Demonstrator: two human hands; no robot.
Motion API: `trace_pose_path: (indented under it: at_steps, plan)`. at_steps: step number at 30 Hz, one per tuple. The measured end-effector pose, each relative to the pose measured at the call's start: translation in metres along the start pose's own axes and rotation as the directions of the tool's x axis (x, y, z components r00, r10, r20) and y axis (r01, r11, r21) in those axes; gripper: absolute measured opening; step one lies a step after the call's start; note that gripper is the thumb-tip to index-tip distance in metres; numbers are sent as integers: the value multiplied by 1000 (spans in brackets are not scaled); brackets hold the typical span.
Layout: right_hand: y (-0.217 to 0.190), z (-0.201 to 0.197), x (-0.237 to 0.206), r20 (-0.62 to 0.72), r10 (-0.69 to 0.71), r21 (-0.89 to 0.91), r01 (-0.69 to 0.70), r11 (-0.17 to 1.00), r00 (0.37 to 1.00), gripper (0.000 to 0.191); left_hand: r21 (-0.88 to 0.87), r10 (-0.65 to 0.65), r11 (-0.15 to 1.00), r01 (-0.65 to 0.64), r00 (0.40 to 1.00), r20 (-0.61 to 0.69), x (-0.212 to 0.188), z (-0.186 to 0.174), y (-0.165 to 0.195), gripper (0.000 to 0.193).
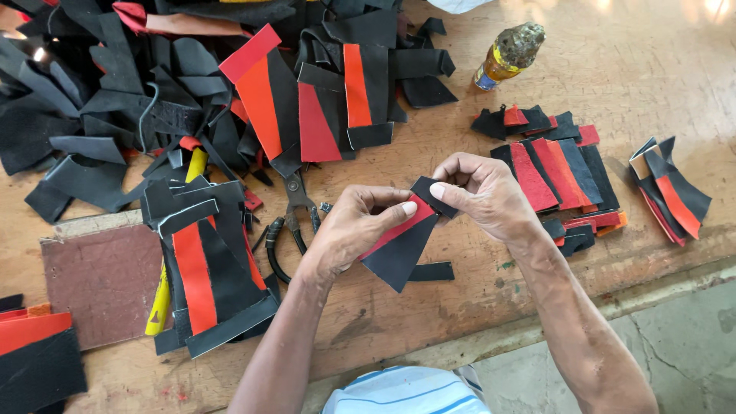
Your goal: The person assembles red and black rubber shoe parts by hand, aligning and pressing pieces together. They repeatedly pick up parts, fold edges, and stack completed units on the table.
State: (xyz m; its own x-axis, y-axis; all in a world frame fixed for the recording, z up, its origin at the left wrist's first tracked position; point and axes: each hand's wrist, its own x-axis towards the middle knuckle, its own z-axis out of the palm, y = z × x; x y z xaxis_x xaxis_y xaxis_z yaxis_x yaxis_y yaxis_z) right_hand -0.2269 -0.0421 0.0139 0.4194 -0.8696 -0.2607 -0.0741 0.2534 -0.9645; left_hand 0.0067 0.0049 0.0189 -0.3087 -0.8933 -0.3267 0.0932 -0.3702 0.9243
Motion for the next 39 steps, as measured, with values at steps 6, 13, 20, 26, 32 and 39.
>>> trace_pose_path:
  at_steps: [6, 13, 20, 26, 32, 39]
  plan:
    - [2, 1, 5, -11, -8, -15, 8, 1000, 1000, 13, 54, -61, 997, 63, 997, -42, 2, -2, 0, 36]
    - [3, 1, 6, -18, -18, -23, 17, 1000, 1000, 13, 6, -27, 1000, 27, 999, -20, 7, -4, -3, 36]
    - [3, 3, 6, -7, -14, -12, 14, 1000, 1000, 13, 13, -33, 999, 34, 999, -22, 8, -5, -6, 36]
    - [-6, 9, 3, -46, 8, -70, -11, 998, 999, 12, -6, -15, 1000, 15, 1000, 2, 8, -6, -5, 34]
    - [-16, 10, 1, -52, 55, -133, -61, 989, 997, 13, 10, -31, 999, 30, 999, 17, 8, -5, -1, 33]
    - [-15, 9, 0, -33, 60, -150, -64, 987, 998, 14, 9, -31, 999, 31, 999, 13, 7, -3, 1, 35]
